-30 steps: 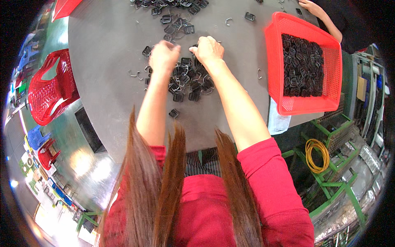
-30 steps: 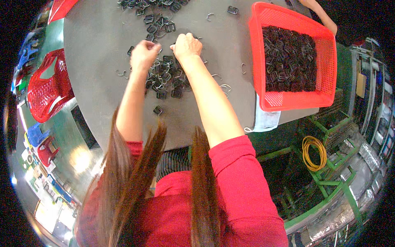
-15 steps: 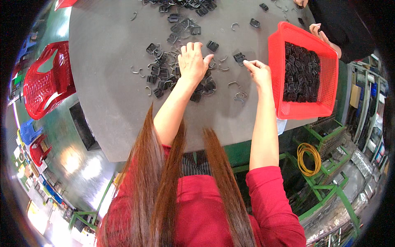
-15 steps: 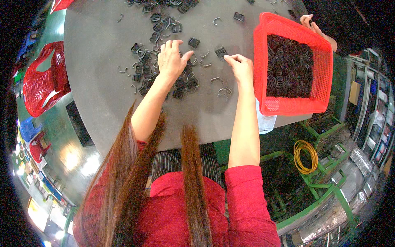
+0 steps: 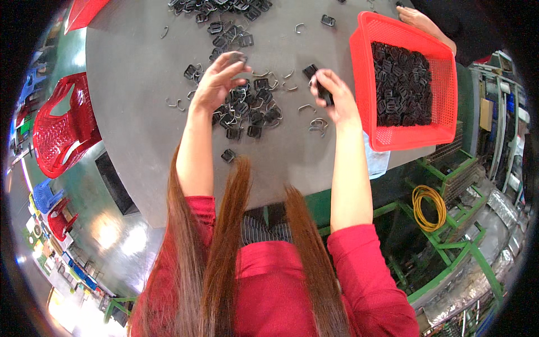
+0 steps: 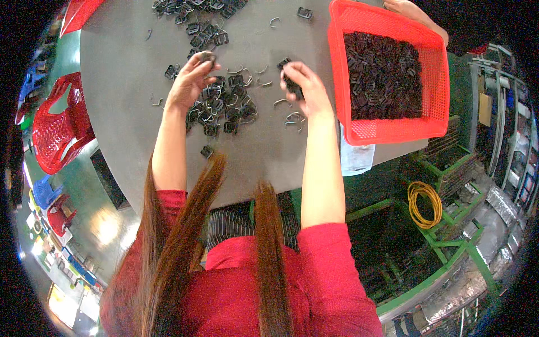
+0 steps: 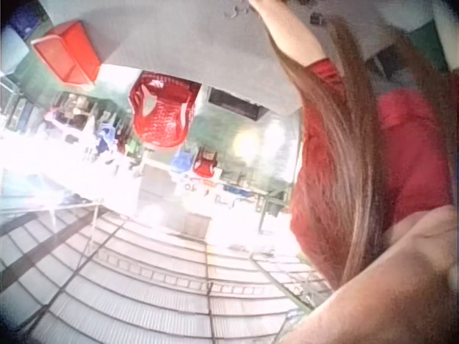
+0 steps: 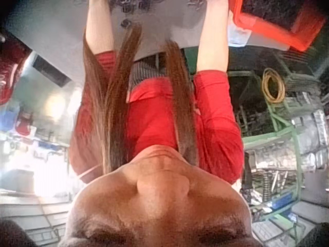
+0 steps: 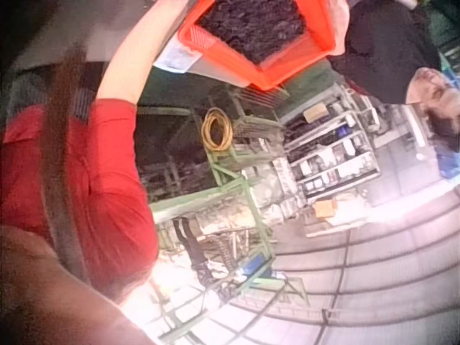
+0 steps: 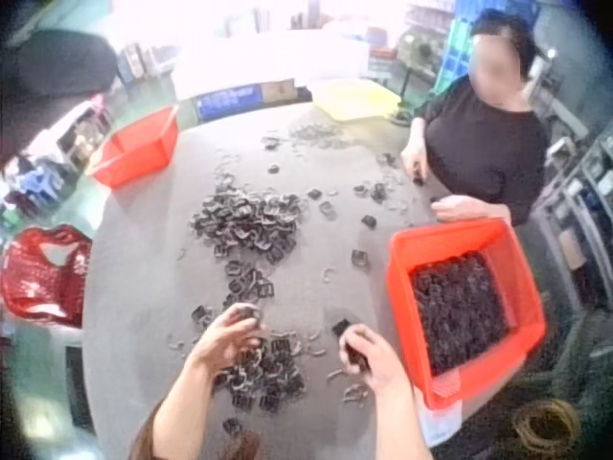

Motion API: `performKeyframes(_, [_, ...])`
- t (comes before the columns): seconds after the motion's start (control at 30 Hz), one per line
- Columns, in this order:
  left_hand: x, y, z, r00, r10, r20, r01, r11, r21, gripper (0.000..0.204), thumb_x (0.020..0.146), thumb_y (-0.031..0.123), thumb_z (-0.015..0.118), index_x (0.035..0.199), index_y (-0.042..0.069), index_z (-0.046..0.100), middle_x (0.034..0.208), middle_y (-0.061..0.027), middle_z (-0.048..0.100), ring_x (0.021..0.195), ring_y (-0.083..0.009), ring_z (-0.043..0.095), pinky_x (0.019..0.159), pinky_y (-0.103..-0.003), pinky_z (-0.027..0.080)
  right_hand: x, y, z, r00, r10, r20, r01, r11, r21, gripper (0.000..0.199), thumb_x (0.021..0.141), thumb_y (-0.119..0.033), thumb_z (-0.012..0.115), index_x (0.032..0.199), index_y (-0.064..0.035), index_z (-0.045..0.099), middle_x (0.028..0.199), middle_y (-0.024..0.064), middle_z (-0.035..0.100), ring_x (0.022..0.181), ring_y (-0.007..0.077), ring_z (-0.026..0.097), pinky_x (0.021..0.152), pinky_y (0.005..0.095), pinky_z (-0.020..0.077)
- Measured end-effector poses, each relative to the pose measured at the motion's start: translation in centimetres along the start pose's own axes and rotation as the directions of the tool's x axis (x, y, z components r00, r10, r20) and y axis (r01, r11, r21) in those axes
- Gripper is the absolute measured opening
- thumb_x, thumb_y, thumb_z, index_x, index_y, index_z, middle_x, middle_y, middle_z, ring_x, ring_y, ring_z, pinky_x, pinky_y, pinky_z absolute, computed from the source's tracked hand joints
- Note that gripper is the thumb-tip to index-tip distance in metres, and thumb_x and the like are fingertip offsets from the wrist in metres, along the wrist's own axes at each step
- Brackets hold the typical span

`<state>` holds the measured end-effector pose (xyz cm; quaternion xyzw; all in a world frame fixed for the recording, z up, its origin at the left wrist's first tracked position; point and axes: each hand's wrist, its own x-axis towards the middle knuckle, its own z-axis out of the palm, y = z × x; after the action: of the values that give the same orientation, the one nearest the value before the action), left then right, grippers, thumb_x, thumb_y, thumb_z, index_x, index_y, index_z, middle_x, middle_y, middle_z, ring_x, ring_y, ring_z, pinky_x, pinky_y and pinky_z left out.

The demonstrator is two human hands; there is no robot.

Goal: The person sorts small black plastic fasteners and metal hooks on a table, separating the fasteners into a red basket and the hooks into a yellow basket. The person repeatedly gathers, separates, and places the items into their respective containers.

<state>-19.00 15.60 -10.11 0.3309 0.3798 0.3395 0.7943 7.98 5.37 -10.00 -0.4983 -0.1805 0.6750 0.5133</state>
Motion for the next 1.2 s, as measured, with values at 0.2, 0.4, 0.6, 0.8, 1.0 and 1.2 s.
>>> performKeyframes(0.2, [-0.4, -3.0, -0.3, 0.932, 0.175, -0.318, 0.216, 0.436, 0.874, 0.045, 0.071, 0.045, 0.073, 0.086, 0.005, 0.061, 0.078, -0.0102, 0.066, 0.075, -0.0207, 0.064, 0.067, -0.034, 0.05, 4.9, -1.8, 2.6, 0.897, -0.305, -0.319, -0.311, 0.076, -0.947, 0.038, 0.071, -0.027, 0.077, 0.095, -0.0057, 0.058, 0.094, 0.0116, 0.066, 0.089, 0.0249, 0.064, 0.072, 0.0362, 0.0505])
performKeyframes(0.4, [-0.2, -4.8, 2.9, 0.923, 0.2, -0.328, 0.303, 0.148, 0.942, 0.037, 0.071, 0.038, 0.074, 0.091, 0.01, 0.061, 0.077, -0.0076, 0.064, 0.077, -0.0247, 0.063, 0.069, -0.037, 0.048, 5.8, -1.7, 3.2, 0.936, -0.039, -0.35, -0.348, 0.037, -0.937, 0.041, 0.065, -0.031, 0.08, 0.097, -0.0141, 0.061, 0.105, 0.0092, 0.065, 0.101, 0.0276, 0.061, 0.085, 0.0411, 0.0477])
performKeyframes(0.6, [0.3, -3.8, 2.6, 0.923, 0.175, -0.341, 0.214, 0.504, 0.837, 0.03, 0.07, 0.031, 0.074, 0.083, 0.006, 0.067, 0.075, -0.0063, 0.066, 0.07, -0.0151, 0.061, 0.067, -0.029, 0.048, 5.1, -0.3, 1.3, 0.974, -0.059, -0.218, -0.196, 0.256, -0.947, 0.031, 0.065, -0.027, 0.08, 0.088, -0.0109, 0.065, 0.1, 0.0131, 0.065, 0.098, 0.0287, 0.062, 0.084, 0.0391, 0.0488])
performKeyframes(0.8, [0.7, -2.4, 11.3, 0.927, 0.197, -0.319, 0.088, 0.713, 0.695, 0.027, 0.078, 0.025, 0.071, 0.085, 0.0, 0.065, 0.077, -0.0031, 0.063, 0.071, -0.0098, 0.054, 0.065, -0.025, 0.043, -3.2, -4.4, 3.3, 0.93, -0.319, -0.182, -0.004, 0.487, -0.873, 0.023, 0.068, -0.015, 0.073, 0.085, -0.0054, 0.064, 0.088, 0.0136, 0.066, 0.085, 0.0281, 0.064, 0.076, 0.0369, 0.0489])
performKeyframes(1.0, [1.8, -3.5, 27.0, 0.846, 0.528, 0.076, -0.415, 0.561, 0.716, 0.049, 0.069, 0.026, 0.073, 0.109, 0.003, 0.057, 0.108, -0.0193, 0.056, 0.106, -0.0318, 0.052, 0.094, -0.039, 0.041, -8.1, -14.5, -5.6, 0.697, -0.687, -0.203, -0.057, 0.229, -0.972, 0.029, 0.07, -0.021, 0.074, 0.09, -0.0036, 0.062, 0.089, 0.014, 0.063, 0.087, 0.0283, 0.06, 0.08, 0.0374, 0.0463])
performKeyframes(1.2, [-2.5, -4.9, 17.7, 0.811, 0.584, -0.022, -0.251, 0.381, 0.89, 0.034, 0.073, 0.017, 0.069, 0.104, 0.008, 0.058, 0.111, -0.0143, 0.055, 0.111, -0.0313, 0.047, 0.096, -0.042, 0.037, -6.9, -12.3, 0.4, 0.523, -0.851, 0.046, 0.11, 0.014, -0.994, 0.03, 0.076, -0.01, 0.065, 0.104, -0.0033, 0.058, 0.104, 0.0144, 0.055, 0.099, 0.0292, 0.053, 0.086, 0.0375, 0.0428])
